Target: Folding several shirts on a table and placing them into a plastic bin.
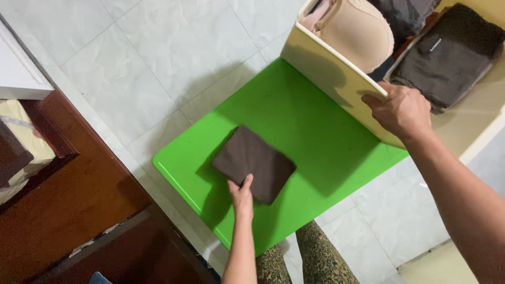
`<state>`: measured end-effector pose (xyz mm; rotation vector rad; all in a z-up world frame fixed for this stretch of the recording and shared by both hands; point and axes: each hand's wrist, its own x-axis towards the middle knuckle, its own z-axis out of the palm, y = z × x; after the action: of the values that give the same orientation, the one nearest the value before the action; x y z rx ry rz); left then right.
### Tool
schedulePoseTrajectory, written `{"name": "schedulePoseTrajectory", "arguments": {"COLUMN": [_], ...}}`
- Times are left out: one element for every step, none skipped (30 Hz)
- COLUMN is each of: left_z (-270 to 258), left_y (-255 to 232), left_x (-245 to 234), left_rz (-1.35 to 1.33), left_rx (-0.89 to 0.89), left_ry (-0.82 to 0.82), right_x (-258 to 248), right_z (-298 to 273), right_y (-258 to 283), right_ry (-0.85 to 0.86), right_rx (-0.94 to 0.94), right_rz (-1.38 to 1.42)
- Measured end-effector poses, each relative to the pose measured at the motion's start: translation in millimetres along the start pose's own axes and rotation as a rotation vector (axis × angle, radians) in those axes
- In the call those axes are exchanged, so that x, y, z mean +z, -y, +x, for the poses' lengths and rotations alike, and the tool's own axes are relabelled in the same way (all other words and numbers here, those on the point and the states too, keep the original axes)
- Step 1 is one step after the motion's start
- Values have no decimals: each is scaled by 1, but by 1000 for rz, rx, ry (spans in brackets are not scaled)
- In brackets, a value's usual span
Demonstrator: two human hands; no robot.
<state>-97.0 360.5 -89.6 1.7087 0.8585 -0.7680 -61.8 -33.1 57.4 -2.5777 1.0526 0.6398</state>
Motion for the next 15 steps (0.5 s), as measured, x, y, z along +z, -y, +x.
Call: {"name": "schedulePoseTrajectory", "arguments": {"left_z": [12, 24, 13, 3, -10, -5, 0, 5, -3, -12, -21, -19, -18, -17, -17], "left_y": [25, 49, 36, 24, 14, 29, 43, 56, 40, 24, 7, 10, 14, 18, 22], "left_x": [-12, -24, -28, -32, -39, -38, -40, -41, -35, -29, -23, -24, -23, -22, -21], "left_rz": [15, 29, 29, 115, 202, 201, 329, 456, 456, 459, 459, 458, 480, 501, 499], "left_rx": [1, 2, 5, -22, -52, -51, 86, 225, 225, 93, -39, -39, -30, -21, -21], "left_ry": [-32, -63, -52, -137, -228, -224, -358, -492, -495, -482, -470, -474, -497, -520, -524], "right_x": [3, 5, 0, -4, -6, -6, -6, -6, -4, -1, 2, 2, 1, 1, 0], "right_z": [4, 7, 5, 2, -1, -2, -1, -1, -1, 0, 0, 0, -1, -2, -1], "right_y": [-2, -5, -2, 2, 5, 5, 7, 9, 7, 4, 3, 4, 4, 4, 5], "right_ry": [1, 2, -5, -1, 8, 5, 24, 44, 44, 25, 6, 6, -7, -21, -21], "right_rx": [6, 12, 20, 22, 19, 22, 48, 75, 73, 57, 40, 37, 32, 27, 23], "right_rz": [-35, -69, -72, -30, 13, 11, -15, -41, -39, -68, -97, -95, -79, -62, -61]}}
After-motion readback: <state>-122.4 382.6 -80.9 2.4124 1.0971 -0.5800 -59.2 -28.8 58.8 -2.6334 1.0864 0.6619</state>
